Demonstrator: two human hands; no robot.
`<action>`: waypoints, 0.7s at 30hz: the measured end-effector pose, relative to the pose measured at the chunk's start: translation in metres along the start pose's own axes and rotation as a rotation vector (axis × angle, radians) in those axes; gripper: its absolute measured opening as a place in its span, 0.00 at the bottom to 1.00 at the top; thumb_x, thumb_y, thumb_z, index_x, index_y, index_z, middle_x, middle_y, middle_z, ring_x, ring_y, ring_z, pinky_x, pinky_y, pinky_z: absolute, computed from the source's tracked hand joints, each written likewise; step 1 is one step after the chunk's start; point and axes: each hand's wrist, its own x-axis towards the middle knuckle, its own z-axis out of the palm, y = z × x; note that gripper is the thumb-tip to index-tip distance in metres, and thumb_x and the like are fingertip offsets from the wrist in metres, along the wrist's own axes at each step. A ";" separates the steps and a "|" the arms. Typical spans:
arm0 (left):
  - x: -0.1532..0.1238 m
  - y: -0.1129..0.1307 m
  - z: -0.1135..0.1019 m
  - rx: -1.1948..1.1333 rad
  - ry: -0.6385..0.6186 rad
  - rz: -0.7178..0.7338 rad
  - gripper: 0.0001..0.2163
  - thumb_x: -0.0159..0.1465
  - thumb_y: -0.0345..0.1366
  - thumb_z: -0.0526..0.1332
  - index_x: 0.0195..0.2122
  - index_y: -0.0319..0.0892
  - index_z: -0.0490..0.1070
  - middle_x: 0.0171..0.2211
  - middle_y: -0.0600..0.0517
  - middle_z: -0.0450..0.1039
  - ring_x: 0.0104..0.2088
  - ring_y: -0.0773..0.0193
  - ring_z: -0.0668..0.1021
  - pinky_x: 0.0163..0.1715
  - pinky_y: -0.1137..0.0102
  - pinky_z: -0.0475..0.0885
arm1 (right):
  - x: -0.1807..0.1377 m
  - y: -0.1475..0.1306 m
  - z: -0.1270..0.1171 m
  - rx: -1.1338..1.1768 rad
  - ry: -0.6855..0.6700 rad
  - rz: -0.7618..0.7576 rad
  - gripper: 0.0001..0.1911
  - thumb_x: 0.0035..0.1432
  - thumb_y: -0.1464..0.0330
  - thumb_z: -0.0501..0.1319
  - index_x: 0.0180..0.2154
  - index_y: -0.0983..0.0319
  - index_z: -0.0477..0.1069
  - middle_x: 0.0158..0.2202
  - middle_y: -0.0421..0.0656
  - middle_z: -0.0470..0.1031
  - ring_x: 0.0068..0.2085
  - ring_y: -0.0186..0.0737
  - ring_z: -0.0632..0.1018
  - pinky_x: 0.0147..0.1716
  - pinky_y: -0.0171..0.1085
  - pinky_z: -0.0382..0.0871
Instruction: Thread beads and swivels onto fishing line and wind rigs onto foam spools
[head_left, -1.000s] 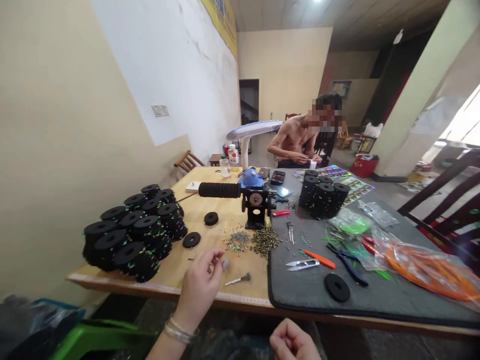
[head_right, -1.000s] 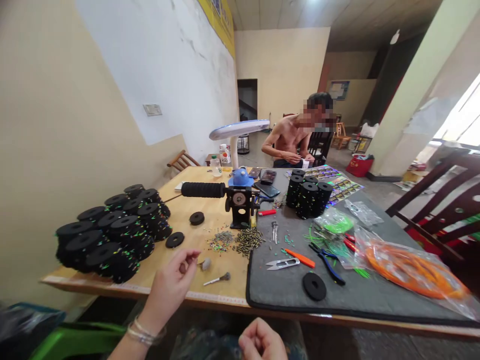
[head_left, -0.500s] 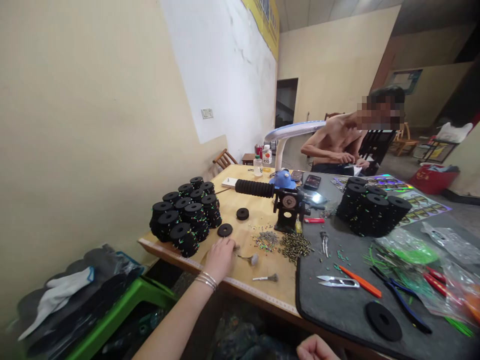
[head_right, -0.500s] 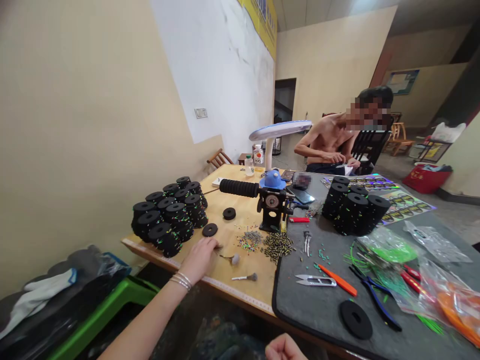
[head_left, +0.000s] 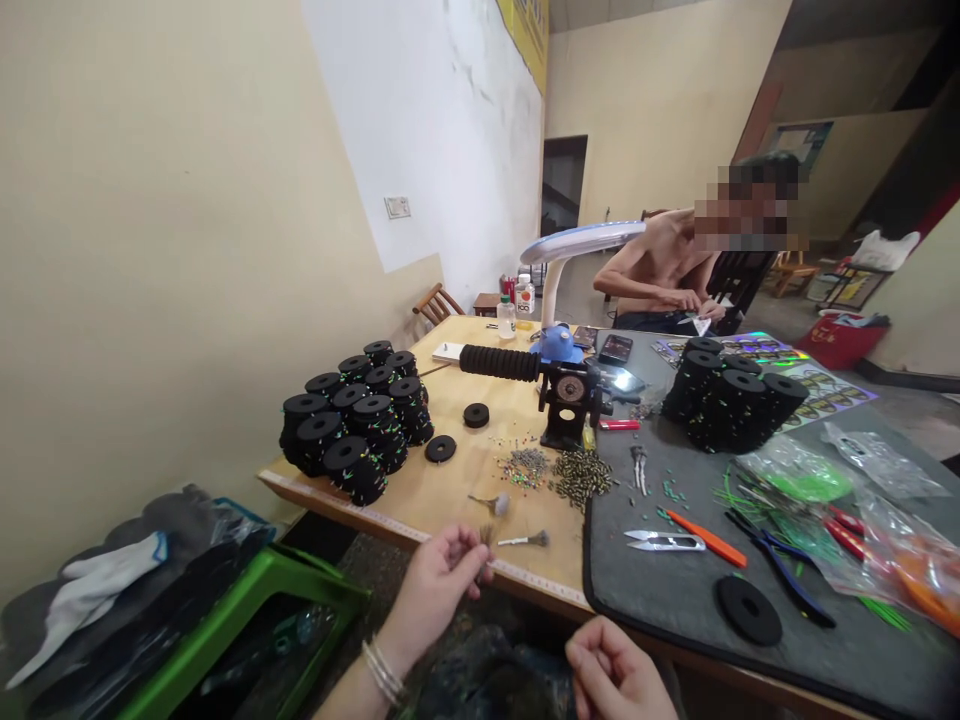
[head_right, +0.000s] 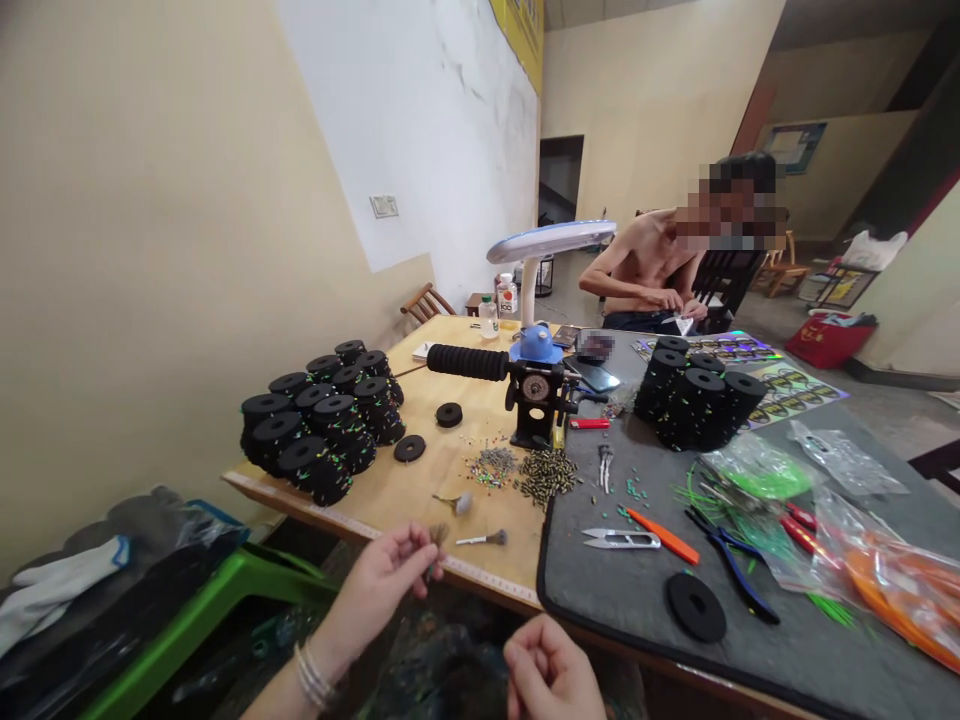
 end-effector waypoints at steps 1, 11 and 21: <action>-0.009 -0.004 0.011 -0.130 -0.015 -0.074 0.11 0.57 0.43 0.61 0.28 0.42 0.63 0.27 0.51 0.74 0.27 0.64 0.77 0.22 0.74 0.69 | 0.002 -0.004 0.003 0.005 0.006 -0.014 0.28 0.44 0.41 0.61 0.25 0.60 0.62 0.12 0.33 0.62 0.15 0.27 0.56 0.18 0.29 0.49; -0.045 -0.035 0.064 -0.531 -0.096 -0.327 0.09 0.52 0.34 0.64 0.25 0.41 0.62 0.23 0.57 0.67 0.24 0.69 0.73 0.22 0.77 0.65 | 0.005 -0.008 0.021 -0.045 0.062 -0.097 0.26 0.47 0.45 0.62 0.25 0.61 0.64 0.15 0.34 0.65 0.16 0.29 0.64 0.17 0.29 0.55; -0.050 -0.032 0.074 -0.317 -0.101 -0.231 0.11 0.54 0.38 0.64 0.24 0.42 0.60 0.19 0.59 0.64 0.20 0.71 0.69 0.17 0.77 0.64 | 0.005 0.002 0.016 -0.192 0.091 -0.202 0.20 0.54 0.52 0.61 0.26 0.63 0.68 0.19 0.36 0.68 0.20 0.33 0.69 0.21 0.30 0.61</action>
